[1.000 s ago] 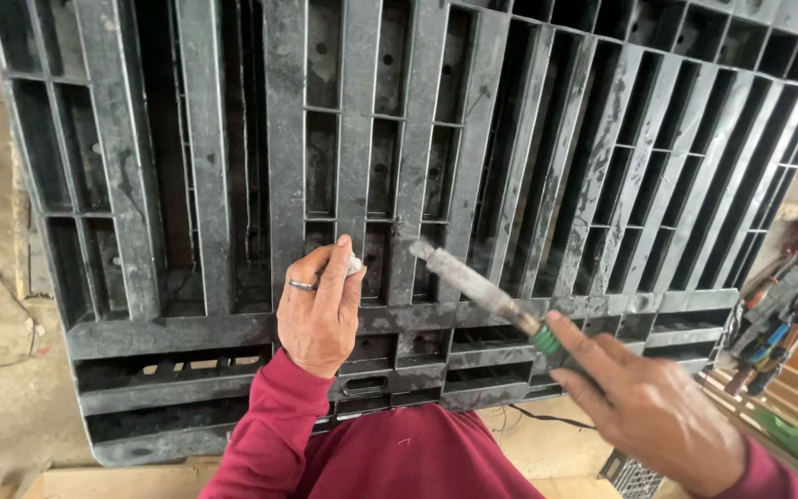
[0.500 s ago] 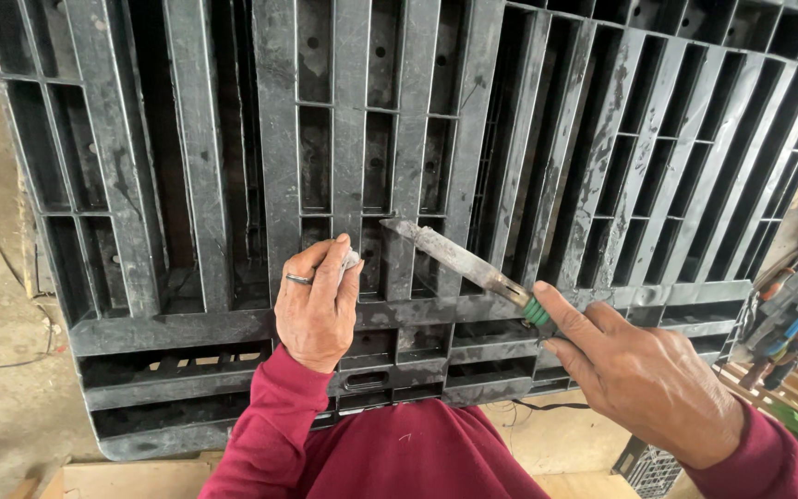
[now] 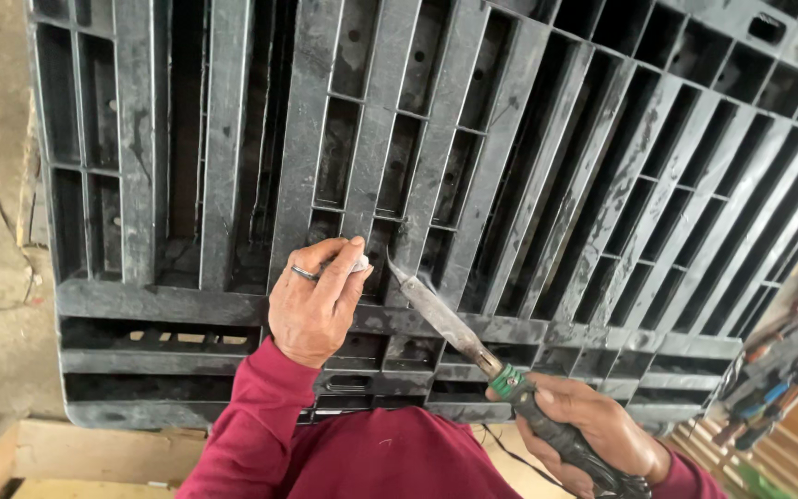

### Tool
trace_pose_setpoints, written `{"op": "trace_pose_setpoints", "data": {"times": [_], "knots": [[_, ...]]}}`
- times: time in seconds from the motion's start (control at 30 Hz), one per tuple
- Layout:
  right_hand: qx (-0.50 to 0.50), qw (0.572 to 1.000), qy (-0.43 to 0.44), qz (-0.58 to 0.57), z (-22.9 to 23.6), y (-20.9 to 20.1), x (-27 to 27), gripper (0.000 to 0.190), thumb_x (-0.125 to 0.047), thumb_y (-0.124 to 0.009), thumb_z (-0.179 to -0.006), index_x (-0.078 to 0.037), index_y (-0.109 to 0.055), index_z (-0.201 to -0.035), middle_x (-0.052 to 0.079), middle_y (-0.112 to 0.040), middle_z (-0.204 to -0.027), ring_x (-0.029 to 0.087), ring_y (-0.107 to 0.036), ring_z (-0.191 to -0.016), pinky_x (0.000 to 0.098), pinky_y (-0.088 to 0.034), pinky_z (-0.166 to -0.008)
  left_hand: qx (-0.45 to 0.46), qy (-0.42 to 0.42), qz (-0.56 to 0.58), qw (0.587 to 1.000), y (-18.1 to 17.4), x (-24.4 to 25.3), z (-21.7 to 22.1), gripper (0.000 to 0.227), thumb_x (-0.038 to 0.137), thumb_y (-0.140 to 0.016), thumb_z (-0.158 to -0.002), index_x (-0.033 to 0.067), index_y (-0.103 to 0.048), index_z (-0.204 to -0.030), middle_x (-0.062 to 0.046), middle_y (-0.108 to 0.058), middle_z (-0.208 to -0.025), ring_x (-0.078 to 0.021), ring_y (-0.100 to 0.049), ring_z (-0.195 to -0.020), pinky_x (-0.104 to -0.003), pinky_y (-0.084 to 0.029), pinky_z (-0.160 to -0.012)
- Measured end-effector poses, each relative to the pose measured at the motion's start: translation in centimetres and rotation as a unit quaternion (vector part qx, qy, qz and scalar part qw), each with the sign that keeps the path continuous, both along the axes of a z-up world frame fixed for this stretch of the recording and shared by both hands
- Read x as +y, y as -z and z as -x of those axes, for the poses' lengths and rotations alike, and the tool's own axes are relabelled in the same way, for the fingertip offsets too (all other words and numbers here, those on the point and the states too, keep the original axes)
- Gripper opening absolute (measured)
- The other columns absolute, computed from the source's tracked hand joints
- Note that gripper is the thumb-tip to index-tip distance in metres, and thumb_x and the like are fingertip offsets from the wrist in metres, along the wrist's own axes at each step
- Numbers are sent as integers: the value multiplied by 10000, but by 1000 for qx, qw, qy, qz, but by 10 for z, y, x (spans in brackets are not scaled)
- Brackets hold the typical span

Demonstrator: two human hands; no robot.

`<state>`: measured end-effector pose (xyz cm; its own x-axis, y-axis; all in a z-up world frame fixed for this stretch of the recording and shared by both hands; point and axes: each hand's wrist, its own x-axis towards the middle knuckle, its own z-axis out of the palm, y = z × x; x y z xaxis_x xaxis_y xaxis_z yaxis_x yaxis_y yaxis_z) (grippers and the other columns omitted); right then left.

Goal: The person uses a soldering iron to melt and fuse a white plastic rod into the seams of a black plastic crate. They move the iron along the crate's grid structure, applying the rod to fill gaps and reinforce the plastic.

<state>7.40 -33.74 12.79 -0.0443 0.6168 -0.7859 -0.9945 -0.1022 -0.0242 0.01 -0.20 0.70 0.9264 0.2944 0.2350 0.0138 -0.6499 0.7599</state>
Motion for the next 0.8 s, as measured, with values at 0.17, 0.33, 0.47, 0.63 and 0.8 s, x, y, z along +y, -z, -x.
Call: {"op": "trace_pose_setpoints", "data": {"times": [0.17, 0.33, 0.47, 0.63, 0.8], "knots": [[208, 954, 209, -54, 4, 19, -3, 542, -275, -306, -1050, 137, -317, -1402, 121, -541, -696, 191, -605, -424, 282, -502, -311, 15, 4, -13, 1000, -4, 0, -1, 418, 80, -836, -865, 92, -704, -1261, -52, -655, -1121, -253, -645, -925, -365, -543, -762], [228, 930, 279, -70, 10, 26, -4, 556, -286, -296, -1077, 147, -271, -1426, 151, -529, -730, 194, -614, -439, 282, -505, -312, 33, -4, -26, 999, -4, -4, -3, 417, 79, -839, -875, 99, -700, -1268, -48, -655, -1130, -249, -639, -908, -355, -537, -746], [245, 913, 314, -93, 11, 31, -9, 568, -279, -291, -1082, 155, -247, -1446, 165, -526, -752, 196, -611, -439, 280, -505, -299, 28, -10, -39, 999, -2, -5, -2, 437, 69, -838, -875, 99, -688, -1285, -44, -653, -1130, -247, -631, -894, -355, -533, -741], [270, 888, 348, -129, 20, 36, -16, 598, -303, -296, -1101, 107, -196, -1524, 166, -533, -793, 205, -615, -496, 301, -505, -369, 28, -24, -41, 998, -1, -7, -2, 449, 51, -837, -878, 106, -678, -1295, -34, -657, -1135, -238, -632, -890, -350, -535, -745], [290, 873, 358, -159, 22, 36, -17, 607, -303, -293, -1112, 80, -136, -1556, 165, -527, -816, 191, -616, -526, 292, -512, -400, 26, -21, -43, 998, -4, -6, -4, 437, 48, -837, -874, 94, -680, -1280, -40, -655, -1136, -242, -634, -892, -353, -536, -747]]}}
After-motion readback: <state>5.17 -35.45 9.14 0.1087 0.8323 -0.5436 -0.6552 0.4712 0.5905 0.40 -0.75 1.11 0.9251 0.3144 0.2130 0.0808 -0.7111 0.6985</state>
